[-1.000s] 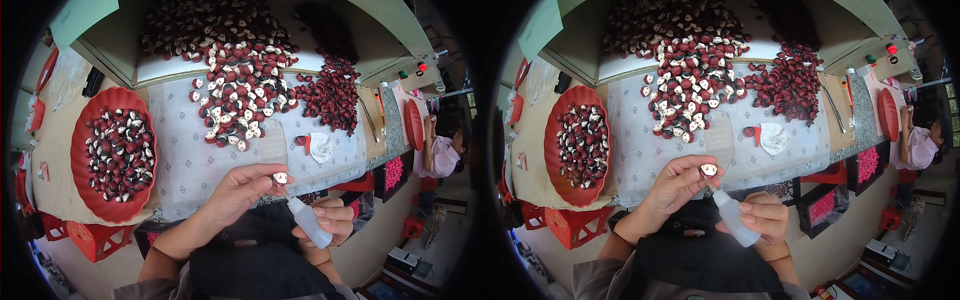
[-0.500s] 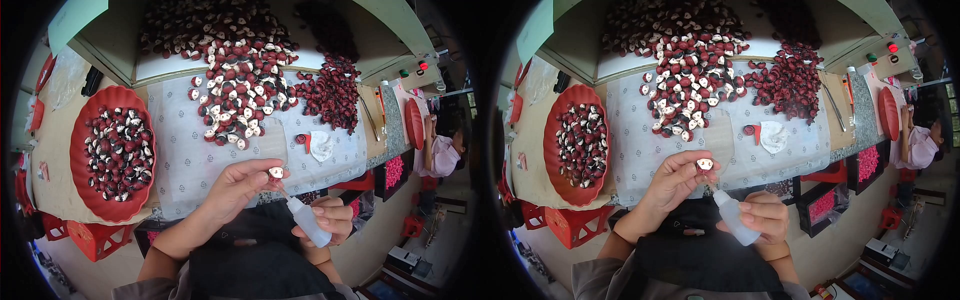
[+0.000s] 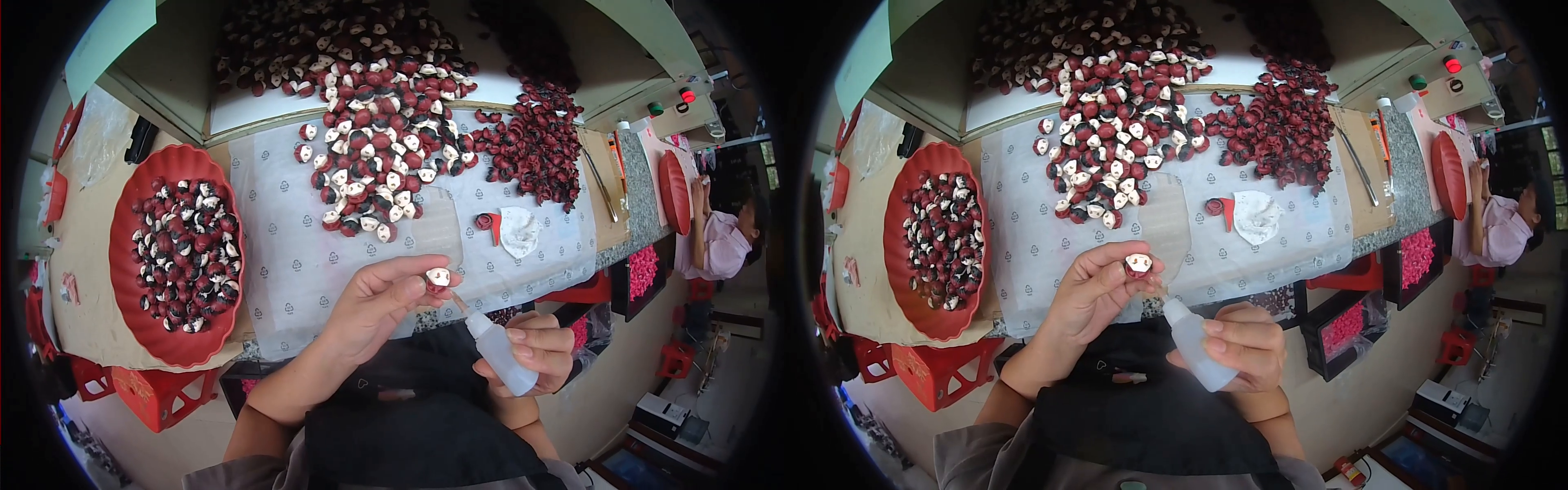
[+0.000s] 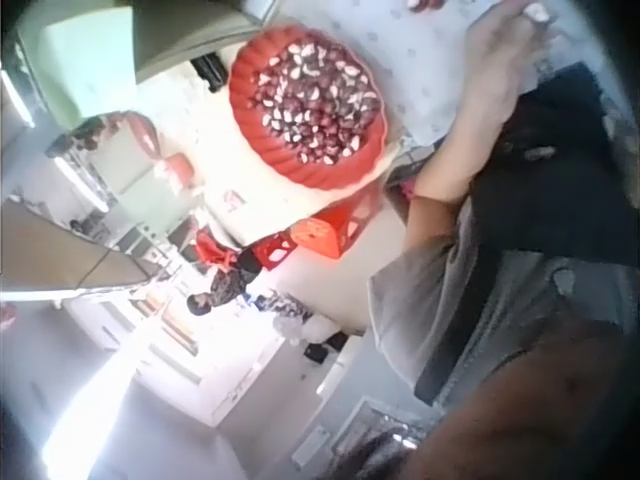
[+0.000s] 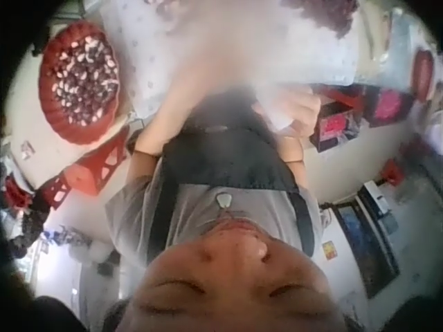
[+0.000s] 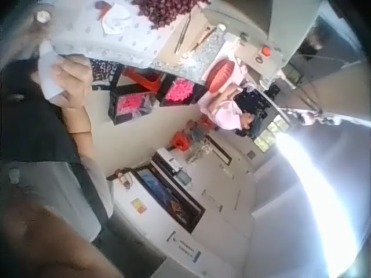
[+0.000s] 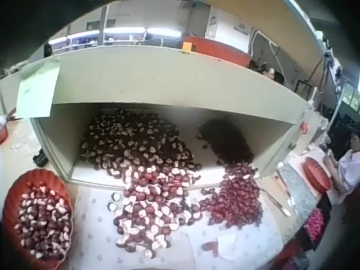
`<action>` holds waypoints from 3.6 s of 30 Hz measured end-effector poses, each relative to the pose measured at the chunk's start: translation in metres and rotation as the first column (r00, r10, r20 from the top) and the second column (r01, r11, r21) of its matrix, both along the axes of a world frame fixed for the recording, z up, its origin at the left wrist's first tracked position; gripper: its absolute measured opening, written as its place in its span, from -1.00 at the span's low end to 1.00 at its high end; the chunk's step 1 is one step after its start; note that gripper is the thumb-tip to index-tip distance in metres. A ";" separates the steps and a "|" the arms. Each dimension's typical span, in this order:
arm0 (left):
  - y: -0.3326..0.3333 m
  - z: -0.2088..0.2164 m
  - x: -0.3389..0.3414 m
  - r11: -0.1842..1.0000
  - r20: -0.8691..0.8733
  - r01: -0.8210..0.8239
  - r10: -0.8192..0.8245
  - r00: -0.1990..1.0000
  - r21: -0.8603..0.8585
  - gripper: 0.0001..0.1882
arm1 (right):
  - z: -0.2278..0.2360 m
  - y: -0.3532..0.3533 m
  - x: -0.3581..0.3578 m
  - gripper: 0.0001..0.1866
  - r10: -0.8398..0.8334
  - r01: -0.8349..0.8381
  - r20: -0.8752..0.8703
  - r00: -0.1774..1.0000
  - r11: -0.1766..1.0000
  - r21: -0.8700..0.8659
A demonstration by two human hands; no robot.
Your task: The person assembles craft figurines by applying glue from a bottle onto figurine heads and attaching caps to them by hand, occasionally sorting pieces on the table.
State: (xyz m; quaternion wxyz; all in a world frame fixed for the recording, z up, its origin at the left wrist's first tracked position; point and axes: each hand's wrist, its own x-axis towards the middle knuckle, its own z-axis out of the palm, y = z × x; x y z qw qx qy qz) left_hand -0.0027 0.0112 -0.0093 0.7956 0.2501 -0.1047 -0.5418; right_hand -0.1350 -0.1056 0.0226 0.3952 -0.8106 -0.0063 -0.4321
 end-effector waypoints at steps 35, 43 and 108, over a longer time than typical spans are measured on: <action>0.004 -0.015 0.020 0.974 0.053 -0.220 0.217 0.975 0.058 -0.63 | -0.034 -0.137 0.005 -0.78 -0.744 0.695 -0.313 0.590 0.666 -0.272; -0.024 0.000 0.009 0.936 -0.044 -0.351 0.349 0.936 -0.023 -0.63 | -0.010 0.007 0.038 -0.83 0.353 -0.239 -0.136 0.926 0.823 0.515; -0.008 0.015 -0.001 0.845 0.974 -0.526 0.190 0.125 -0.097 -0.70 | -0.009 -0.006 0.035 -0.87 0.176 0.018 -0.204 0.963 0.713 0.701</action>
